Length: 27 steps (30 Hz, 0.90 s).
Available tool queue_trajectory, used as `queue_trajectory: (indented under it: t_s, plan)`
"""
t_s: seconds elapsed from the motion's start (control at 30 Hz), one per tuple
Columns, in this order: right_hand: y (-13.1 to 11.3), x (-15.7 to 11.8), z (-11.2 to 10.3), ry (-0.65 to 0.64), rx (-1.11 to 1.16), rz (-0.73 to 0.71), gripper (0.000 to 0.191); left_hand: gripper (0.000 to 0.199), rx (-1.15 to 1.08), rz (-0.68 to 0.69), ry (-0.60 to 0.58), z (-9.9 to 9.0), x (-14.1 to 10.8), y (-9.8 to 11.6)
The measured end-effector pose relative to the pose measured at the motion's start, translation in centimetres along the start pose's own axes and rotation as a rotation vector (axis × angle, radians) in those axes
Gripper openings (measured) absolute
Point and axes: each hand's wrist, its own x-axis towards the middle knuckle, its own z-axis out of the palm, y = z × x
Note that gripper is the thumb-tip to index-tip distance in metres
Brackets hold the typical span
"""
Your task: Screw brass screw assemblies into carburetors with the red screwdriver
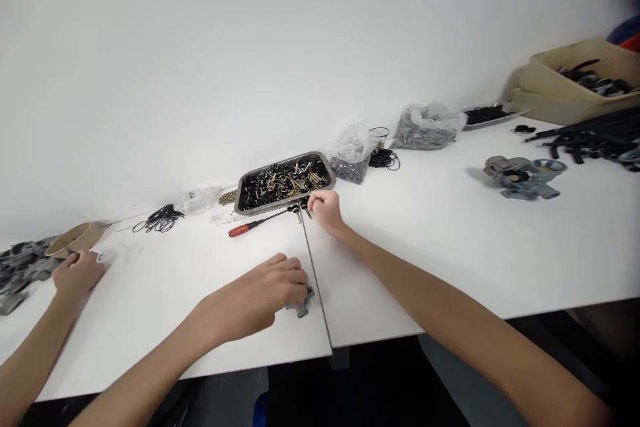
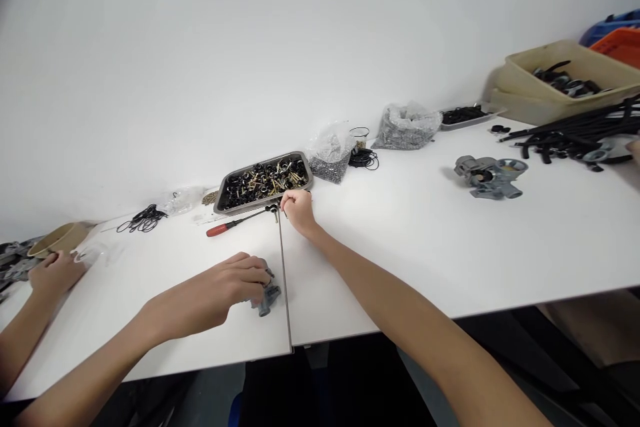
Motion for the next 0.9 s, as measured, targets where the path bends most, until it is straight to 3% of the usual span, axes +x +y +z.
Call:
queue_trajectory:
  t_s: [0.1,0.2,0.33,0.5,0.73,0.83,0.9]
  plan:
    - [-0.2,-0.2,0.0,-0.084,-0.154,-0.013,0.025,0.048,-0.148,-0.007,-0.06,-0.7,0.0,0.1]
    - [-0.7,-0.8,0.4,-0.15,-0.361,-0.03,0.023,0.049,-0.247,-0.079,0.005,-2.1,-0.1,-0.3]
    - [-1.4,-1.8,1.4,-0.197,-0.618,-0.034,0.022,0.04,-0.304,-0.292,0.1,-3.8,-0.6,-1.9]
    - [-1.0,-2.2,2.0,-0.295,-0.799,-0.039,0.016,0.029,-0.423,-0.483,0.202,-4.3,-1.8,-3.4]
    - [-1.8,-1.9,1.4,-0.378,-0.863,-0.108,0.015,0.026,-0.555,-0.597,0.229,-3.3,-1.3,-3.7]
    - [-2.7,-2.0,1.3,-0.405,-0.847,-0.195,0.018,0.024,-0.559,-0.649,0.307,-1.6,-0.5,-5.0]
    - [-3.1,-2.2,1.4,-0.423,-0.829,-0.28,0.023,0.024,-0.53,-0.756,0.388,-0.1,0.0,-6.3]
